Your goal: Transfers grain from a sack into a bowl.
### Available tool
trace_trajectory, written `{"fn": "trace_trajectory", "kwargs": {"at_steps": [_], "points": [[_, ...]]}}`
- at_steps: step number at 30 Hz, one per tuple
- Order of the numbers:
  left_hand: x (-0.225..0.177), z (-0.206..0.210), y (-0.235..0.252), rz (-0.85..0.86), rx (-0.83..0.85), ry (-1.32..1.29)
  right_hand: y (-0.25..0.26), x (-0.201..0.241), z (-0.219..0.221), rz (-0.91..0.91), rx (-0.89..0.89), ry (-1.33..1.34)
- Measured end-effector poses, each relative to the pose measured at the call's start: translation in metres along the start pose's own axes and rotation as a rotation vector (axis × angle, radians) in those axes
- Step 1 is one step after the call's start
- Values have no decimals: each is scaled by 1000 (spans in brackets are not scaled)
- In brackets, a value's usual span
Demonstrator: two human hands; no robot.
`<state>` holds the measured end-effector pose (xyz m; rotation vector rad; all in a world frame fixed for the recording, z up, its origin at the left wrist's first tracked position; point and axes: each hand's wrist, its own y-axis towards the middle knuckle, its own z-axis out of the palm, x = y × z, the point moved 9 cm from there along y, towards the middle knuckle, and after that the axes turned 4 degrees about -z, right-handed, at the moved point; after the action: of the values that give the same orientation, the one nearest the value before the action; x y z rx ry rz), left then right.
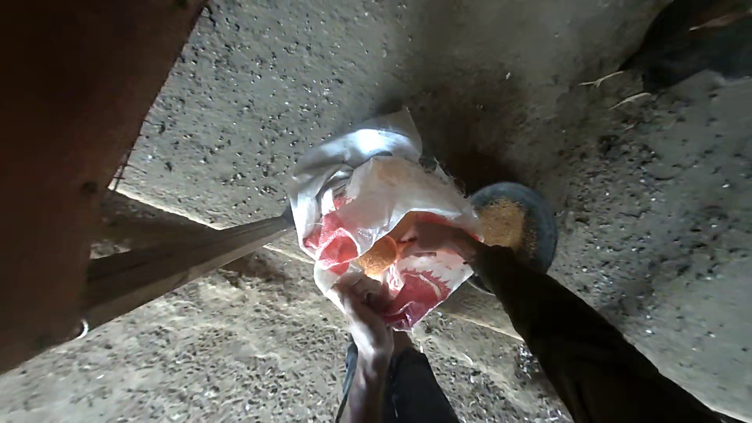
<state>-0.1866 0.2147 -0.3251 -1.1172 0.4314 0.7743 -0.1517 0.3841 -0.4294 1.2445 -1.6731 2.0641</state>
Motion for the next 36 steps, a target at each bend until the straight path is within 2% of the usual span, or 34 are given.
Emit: {"fn": "trace_trajectory", "kwargs": {"at_steps": [3, 8, 12, 24, 30, 36], "points": [[-3, -2, 2, 8, -12, -15, -17, 3, -9, 30, -28, 105], [-5, 3, 8, 22, -21, -27, -38, 12, -21, -78, -104, 172], [-7, 3, 10, 23, -39, -9, -57, 24, -29, -129, -94, 196], [-11, -5, 7, 28, -97, 54, -160, 48, -43, -95, -150, 271], [-17, -14, 15, 57, -11, 114, -238, 4, -28, -5, -278, 330], [-23, -22, 16, 83, -4, 178, -330, -90, 1, 100, -504, 504]]}}
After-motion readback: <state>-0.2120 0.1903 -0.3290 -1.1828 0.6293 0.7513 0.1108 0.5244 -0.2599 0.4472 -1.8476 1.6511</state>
